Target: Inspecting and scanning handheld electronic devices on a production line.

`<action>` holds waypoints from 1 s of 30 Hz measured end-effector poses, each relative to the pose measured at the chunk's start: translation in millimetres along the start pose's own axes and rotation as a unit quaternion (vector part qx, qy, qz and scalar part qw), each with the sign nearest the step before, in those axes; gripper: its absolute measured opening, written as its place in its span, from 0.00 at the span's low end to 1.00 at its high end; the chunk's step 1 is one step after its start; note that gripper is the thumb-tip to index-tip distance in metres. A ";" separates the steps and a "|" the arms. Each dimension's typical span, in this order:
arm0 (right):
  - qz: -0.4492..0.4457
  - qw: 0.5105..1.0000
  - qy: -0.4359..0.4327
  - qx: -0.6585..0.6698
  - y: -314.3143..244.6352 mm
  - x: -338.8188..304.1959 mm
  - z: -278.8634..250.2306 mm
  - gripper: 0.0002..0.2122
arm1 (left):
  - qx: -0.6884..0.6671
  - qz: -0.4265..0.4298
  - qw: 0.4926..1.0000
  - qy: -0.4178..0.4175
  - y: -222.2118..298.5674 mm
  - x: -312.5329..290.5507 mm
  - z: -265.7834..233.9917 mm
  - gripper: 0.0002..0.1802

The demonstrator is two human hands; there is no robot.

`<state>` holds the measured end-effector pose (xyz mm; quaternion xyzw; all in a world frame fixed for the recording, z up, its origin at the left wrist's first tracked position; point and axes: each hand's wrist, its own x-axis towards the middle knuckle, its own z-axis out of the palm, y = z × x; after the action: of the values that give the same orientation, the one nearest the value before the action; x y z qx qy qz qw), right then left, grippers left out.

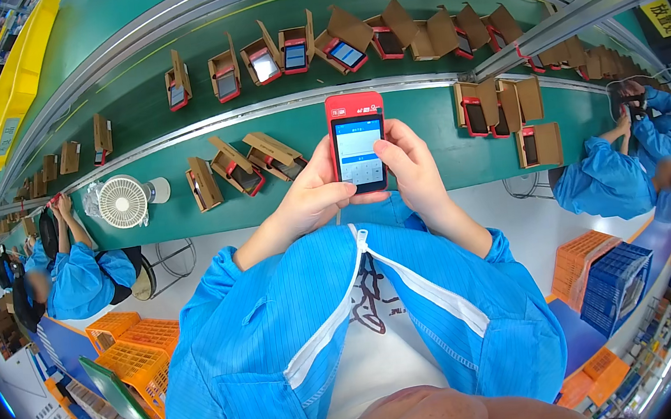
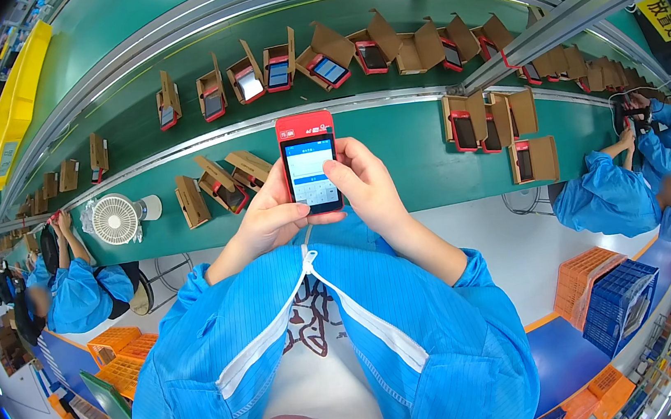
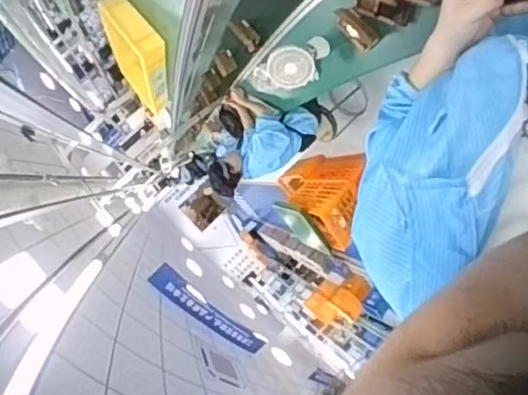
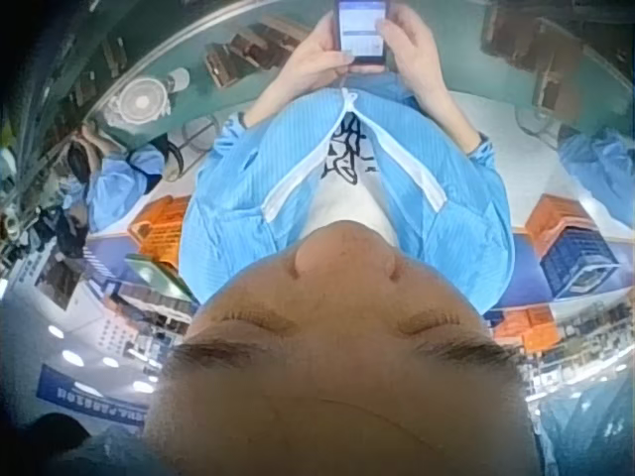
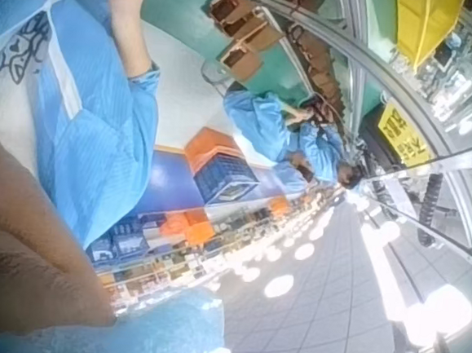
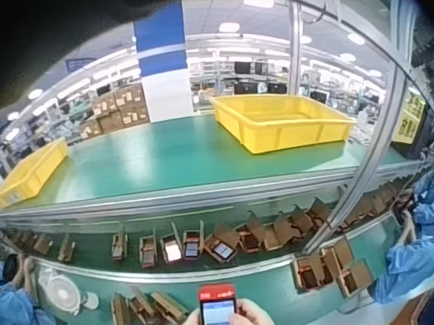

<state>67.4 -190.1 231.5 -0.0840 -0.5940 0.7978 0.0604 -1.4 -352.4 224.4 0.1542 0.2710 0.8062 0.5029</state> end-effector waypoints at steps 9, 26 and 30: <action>0.020 1.000 -0.007 -0.007 -3.0 8.0 -1.3 0.15 | 0.003 -0.001 1.000 0.013 4.4 5.2 -0.5 0.45; 0.016 0.999 0.025 -0.013 1.0 17.3 -2.2 0.08 | 0.044 -0.003 0.999 0.005 2.4 7.4 -1.8 0.48; 0.023 1.000 0.021 -0.004 3.1 15.4 -7.1 0.09 | 0.049 -0.001 0.999 -0.002 -0.1 7.4 -2.4 0.48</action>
<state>53.8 -181.3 225.6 -0.1142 -0.5940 0.7945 0.0543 -6.0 -346.4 222.2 0.1796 0.3092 0.7912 0.4962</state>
